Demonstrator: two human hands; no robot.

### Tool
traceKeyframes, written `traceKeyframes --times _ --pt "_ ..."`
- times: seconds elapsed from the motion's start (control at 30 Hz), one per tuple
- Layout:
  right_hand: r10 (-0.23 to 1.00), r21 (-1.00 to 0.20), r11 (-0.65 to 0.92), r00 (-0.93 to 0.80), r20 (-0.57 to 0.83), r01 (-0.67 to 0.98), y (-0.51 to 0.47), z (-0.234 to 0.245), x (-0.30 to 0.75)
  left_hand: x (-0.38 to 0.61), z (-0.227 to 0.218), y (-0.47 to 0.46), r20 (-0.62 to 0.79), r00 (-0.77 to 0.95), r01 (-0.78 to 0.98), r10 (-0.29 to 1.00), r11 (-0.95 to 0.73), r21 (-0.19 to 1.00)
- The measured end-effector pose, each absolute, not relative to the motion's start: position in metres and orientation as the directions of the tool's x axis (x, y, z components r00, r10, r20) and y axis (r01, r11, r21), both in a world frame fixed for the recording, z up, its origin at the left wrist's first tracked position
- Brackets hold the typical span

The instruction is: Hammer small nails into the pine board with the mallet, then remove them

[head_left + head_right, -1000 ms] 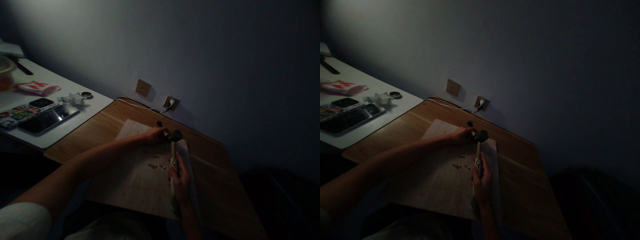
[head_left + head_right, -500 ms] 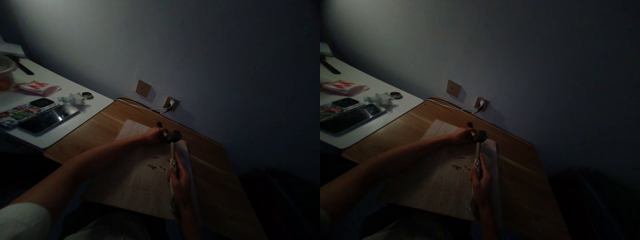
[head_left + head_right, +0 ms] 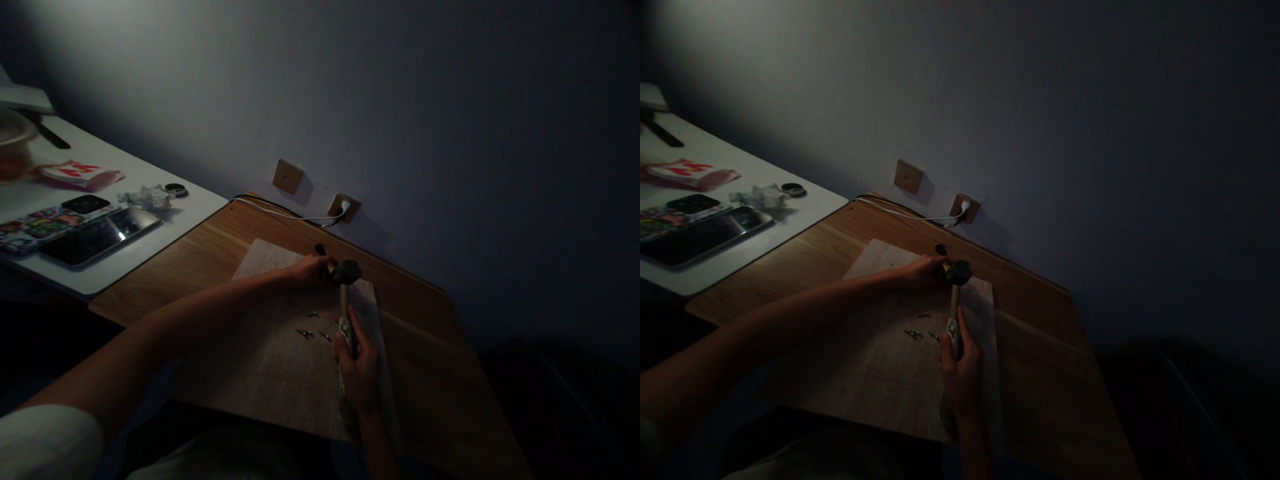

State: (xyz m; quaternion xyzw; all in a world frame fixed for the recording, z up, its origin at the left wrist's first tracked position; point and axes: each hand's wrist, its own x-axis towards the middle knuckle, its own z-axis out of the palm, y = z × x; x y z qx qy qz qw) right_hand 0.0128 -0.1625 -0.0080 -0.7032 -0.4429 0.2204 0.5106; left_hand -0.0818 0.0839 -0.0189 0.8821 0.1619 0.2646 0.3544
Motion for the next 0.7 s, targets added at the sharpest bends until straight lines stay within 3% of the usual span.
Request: traceKeyframes --times 0.2,0.37,0.57,0.7 --pt "0.843 -0.911 -0.072 0.514 0.162 0.406 -0.162 -0.012 0.016 -0.080 -0.020 0.085 0.365 0.811 0.076 0.457 -0.701 0.709" --pt "0.846 -0.932 -0.080 0.519 0.124 0.352 -0.164 -0.010 0.014 -0.095 0.004 0.083 0.292 0.843 0.162 0.452 -0.731 0.663" --pt "0.812 -0.956 -0.072 0.574 0.111 0.286 -0.166 -0.005 0.013 -0.124 0.032 0.043 0.105 0.968 0.144 0.228 -0.849 0.509" --pt "0.841 -0.967 -0.143 0.540 -0.006 0.212 -0.165 0.005 0.014 -0.126 0.033 0.019 0.123 0.986 0.041 0.112 -0.880 0.473"
